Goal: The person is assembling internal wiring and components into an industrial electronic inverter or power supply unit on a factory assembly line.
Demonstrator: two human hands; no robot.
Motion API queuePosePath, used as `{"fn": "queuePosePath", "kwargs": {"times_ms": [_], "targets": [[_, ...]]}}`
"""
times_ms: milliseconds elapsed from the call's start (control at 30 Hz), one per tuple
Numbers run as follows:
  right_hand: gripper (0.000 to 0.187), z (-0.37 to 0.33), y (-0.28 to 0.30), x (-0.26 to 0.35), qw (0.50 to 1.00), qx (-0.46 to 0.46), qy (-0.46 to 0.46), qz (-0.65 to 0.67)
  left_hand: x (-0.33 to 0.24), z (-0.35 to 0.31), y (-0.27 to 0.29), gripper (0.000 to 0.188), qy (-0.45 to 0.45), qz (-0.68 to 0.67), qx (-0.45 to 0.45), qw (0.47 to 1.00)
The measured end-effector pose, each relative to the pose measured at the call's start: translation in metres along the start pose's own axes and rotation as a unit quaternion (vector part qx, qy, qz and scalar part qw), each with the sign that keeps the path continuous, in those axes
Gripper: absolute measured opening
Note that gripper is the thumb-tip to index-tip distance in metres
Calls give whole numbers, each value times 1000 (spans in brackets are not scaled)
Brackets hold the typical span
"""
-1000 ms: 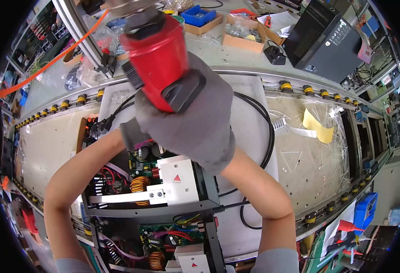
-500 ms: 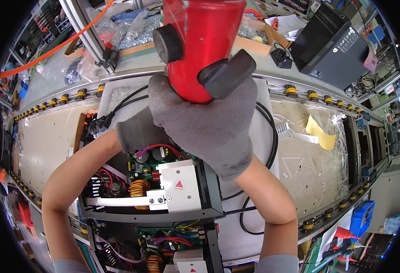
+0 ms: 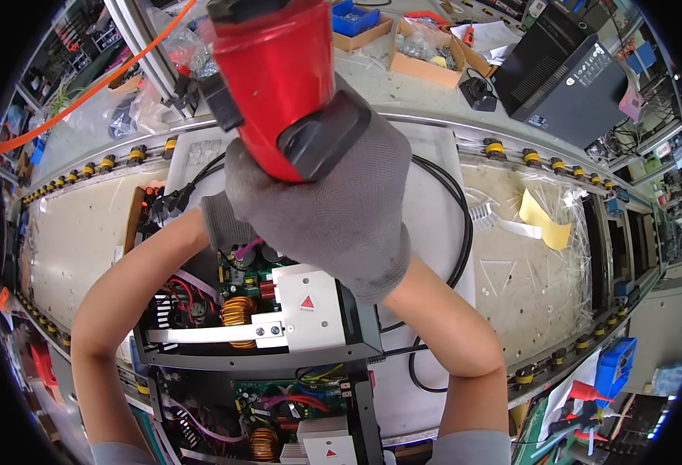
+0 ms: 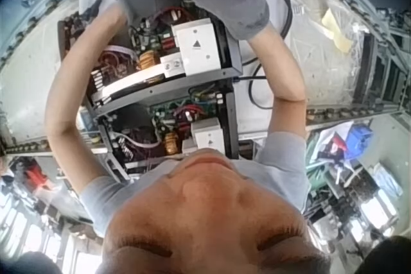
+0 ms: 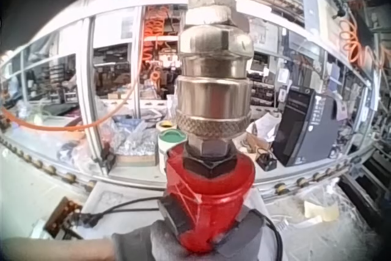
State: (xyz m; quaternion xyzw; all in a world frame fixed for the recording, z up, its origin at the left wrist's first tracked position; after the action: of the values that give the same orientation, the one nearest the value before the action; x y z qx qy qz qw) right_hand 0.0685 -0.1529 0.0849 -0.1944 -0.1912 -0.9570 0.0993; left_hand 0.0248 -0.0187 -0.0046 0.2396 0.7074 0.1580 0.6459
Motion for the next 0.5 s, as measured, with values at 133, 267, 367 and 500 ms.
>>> {"fn": "queuePosePath", "kwargs": {"times_ms": [133, 267, 367, 500], "targets": [[36, -1, -4, -5, 985, 8, -151, 88, -5, 2, 2, 13, 17, 64, 52, 996], [23, 4, -4, -6, 993, -71, -74, 65, 0, 4, 2, 14, 26, 75, 60, 995], [23, 2, -6, -8, 994, -77, -61, 50, 8, 7, -1, 14, 33, 74, 62, 995], [24, 2, -7, -5, 988, -106, -78, 85, 11, 9, -3, 15, 55, -84, 96, 990]]}}
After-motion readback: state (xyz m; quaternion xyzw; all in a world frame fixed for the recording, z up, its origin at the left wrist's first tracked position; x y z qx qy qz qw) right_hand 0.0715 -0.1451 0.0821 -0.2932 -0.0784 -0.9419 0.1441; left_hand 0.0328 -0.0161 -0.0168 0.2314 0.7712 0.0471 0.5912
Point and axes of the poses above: each hand's wrist, its own z-axis towards the middle knuckle, its own y-axis out of the back of the hand, x = y × z, the point moved 3 cm from there along z, towards the middle knuckle, and after that the axes turned 2 degrees about y, right-handed, at the moved point
